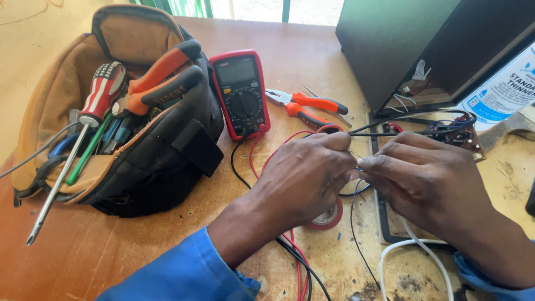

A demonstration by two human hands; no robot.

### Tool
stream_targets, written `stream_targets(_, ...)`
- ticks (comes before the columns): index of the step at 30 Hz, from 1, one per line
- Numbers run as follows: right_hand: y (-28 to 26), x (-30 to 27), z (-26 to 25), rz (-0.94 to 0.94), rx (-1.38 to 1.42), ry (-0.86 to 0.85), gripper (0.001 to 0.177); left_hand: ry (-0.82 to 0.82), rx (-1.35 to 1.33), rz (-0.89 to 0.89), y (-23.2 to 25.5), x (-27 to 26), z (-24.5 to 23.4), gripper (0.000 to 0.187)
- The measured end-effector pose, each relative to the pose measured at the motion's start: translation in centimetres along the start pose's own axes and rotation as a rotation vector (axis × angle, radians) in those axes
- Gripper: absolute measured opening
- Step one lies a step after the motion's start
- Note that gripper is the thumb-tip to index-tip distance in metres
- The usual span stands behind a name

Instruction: The person strips and twists exposed wire ends, then wraps them with red electrical tape. They use pliers to cut a wire segment and continue taping the connection. The work occurs on a cluttered workbench with tools and a multimeter nearby.

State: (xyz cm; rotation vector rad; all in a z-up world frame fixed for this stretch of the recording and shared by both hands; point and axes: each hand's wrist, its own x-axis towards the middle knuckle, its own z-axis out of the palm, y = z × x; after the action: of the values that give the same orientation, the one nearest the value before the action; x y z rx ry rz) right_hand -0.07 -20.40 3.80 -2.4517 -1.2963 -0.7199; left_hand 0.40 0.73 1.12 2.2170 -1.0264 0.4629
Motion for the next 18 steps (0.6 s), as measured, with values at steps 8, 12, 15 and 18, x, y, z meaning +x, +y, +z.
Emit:
stream_targets(8, 0.0, -0.1, 1.1, -0.033, 0.092, 0.032, 0.009, -0.097, -0.157, -0.246, -0.9, 0.5, -0.8, 0.02)
stream_targets(12, -0.5, 0.1, 1.0, -0.029, 0.053, -0.031, 0.01, -0.259, -0.223, -0.313, -1.2, 0.5, -3.5, 0.039)
stream_targets(15, -0.7, 0.4, 0.8, -0.013, 0.054, -0.037, 0.011, -0.414, -0.095, -0.506, -1.5, 0.6, -5.9, 0.048)
stream_targets(18, -0.8, 0.5, 0.7, -0.002, 0.079, -0.027, 0.011, -0.493, 0.197, -0.66, -3.5, -0.3, -5.8, 0.046)
